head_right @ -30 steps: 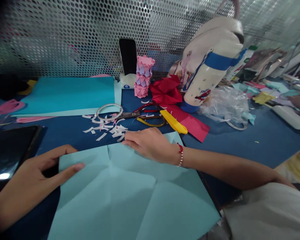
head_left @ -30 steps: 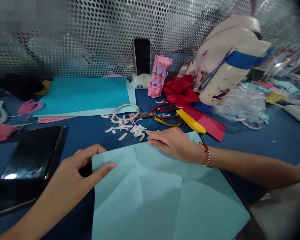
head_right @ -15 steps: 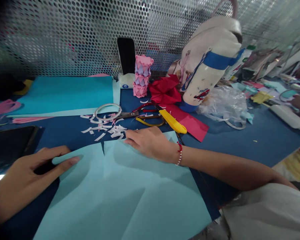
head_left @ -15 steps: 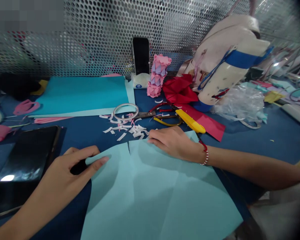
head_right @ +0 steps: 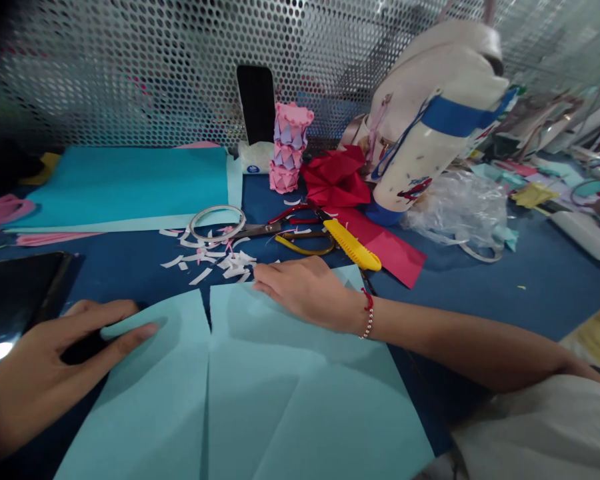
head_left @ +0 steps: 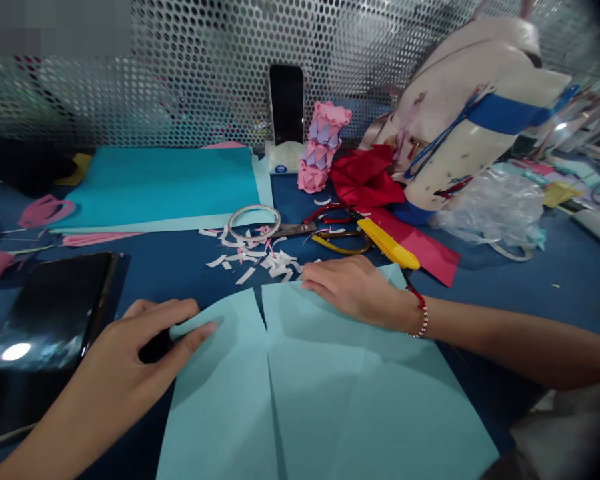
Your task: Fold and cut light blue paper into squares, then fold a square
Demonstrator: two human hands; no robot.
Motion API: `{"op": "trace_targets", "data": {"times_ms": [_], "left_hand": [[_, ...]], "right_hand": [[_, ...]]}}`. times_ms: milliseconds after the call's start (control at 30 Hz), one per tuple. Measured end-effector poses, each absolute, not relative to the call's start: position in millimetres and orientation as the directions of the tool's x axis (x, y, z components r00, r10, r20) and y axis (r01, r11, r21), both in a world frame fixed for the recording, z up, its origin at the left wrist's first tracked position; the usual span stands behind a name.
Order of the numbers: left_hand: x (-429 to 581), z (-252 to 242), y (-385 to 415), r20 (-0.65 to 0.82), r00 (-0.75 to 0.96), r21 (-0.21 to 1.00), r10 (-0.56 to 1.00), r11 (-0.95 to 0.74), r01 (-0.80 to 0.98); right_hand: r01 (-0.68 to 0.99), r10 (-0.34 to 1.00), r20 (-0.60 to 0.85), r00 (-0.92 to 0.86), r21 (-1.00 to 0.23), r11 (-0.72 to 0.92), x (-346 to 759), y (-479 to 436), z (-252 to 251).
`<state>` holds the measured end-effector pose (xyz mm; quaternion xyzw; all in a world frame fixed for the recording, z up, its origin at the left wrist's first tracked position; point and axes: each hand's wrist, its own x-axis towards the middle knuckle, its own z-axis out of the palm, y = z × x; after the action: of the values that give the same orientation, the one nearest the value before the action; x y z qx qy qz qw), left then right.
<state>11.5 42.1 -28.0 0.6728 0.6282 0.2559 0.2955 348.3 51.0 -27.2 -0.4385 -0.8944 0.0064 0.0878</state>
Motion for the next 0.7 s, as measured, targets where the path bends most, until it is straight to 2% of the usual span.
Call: {"op": "trace_targets", "data": {"times_ms": [367, 700], "left_hand": [[13.8, -22.4, 44.8, -0.093, 0.043, 0.643, 0.995, 0.027, 0.765], [22.2, -15.4, 43.9, -0.128, -0.031, 0.723, 0.991, 0.115, 0.681]], "right_hand": [[0.802, 0.804, 0.119, -0.583, -0.073, 0.592, 345.6, 50.1, -24.7], [0.811, 0.809, 0.128, -0.573, -0.053, 0.583, 345.5, 50.2, -25.5]]}}
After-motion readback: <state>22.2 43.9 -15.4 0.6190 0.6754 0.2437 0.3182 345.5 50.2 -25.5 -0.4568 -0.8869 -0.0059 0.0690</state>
